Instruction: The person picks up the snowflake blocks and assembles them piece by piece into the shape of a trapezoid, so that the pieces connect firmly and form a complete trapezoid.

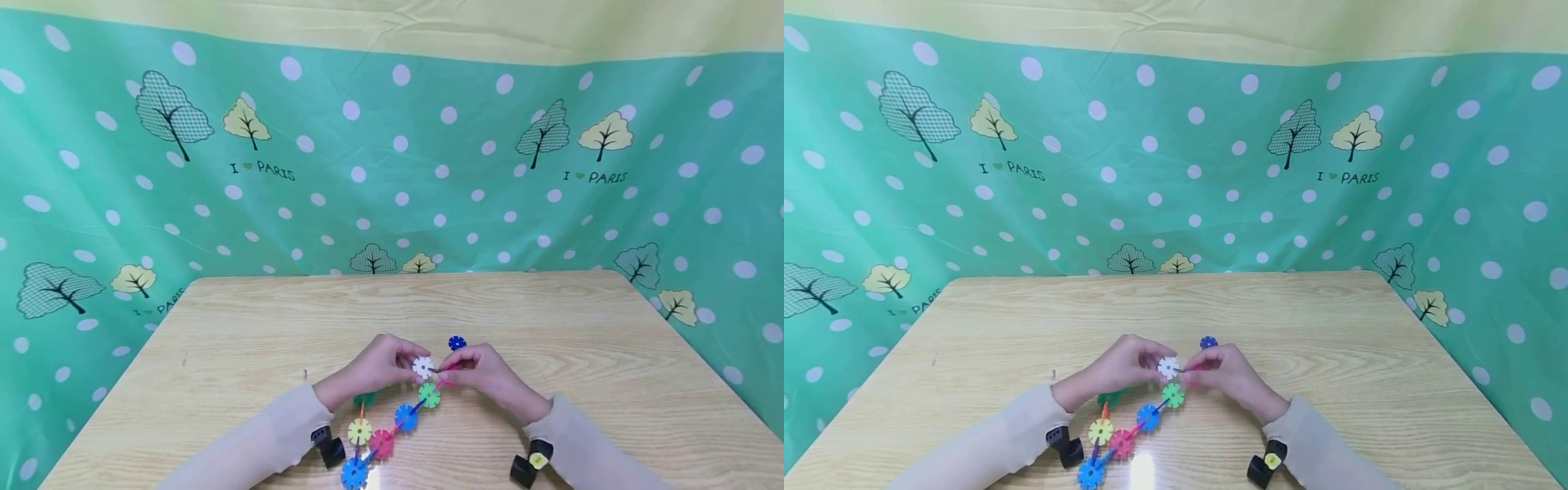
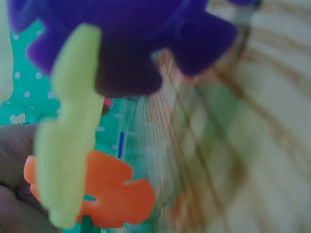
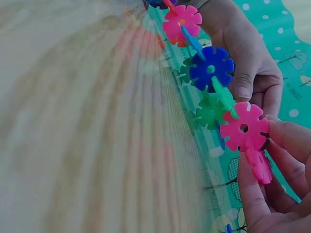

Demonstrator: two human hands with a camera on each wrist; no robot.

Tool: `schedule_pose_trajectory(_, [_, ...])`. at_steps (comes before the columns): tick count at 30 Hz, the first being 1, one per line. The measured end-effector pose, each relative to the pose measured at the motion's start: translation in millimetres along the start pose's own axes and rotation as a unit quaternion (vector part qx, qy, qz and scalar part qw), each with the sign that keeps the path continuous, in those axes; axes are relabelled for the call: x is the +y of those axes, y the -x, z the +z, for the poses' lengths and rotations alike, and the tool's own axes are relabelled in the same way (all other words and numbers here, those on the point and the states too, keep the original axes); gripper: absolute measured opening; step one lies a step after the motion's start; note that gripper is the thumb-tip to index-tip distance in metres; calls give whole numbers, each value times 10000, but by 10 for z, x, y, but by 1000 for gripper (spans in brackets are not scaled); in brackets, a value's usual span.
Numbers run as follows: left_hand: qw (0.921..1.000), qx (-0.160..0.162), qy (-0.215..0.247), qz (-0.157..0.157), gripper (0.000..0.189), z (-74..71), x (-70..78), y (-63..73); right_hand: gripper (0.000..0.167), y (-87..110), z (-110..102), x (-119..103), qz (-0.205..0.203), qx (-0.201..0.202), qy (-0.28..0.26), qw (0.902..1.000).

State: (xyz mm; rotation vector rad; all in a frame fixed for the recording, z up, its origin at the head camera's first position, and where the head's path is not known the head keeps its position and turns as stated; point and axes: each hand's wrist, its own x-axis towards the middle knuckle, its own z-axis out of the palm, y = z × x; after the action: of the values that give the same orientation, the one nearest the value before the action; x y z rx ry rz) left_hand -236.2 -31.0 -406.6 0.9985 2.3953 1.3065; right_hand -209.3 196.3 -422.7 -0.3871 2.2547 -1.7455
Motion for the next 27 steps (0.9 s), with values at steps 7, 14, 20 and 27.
schedule_pose_trajectory(7, [10000, -38, -8, -68, 38, -57, -28, -5, 23, 31, -39, 14, -88, -21, -57, 9999])
schedule_pose_trajectory(14, [9998, -129, 90, -82, 36, -135, -14, -40, 21, 75, -107, 41, -247, -173, -151, 9994])
schedule_pose_trajectory(20, [10000, -53, 31, -32, 32, -201, -71, -142, 25, 91, -155, 81, -294, -590, -335, 9973])
schedule_pose_trajectory(27, [9996, -79, 254, -55, 29, -286, -192, -335, 26, 102, -209, 131, -166, -770, -282, 9965])
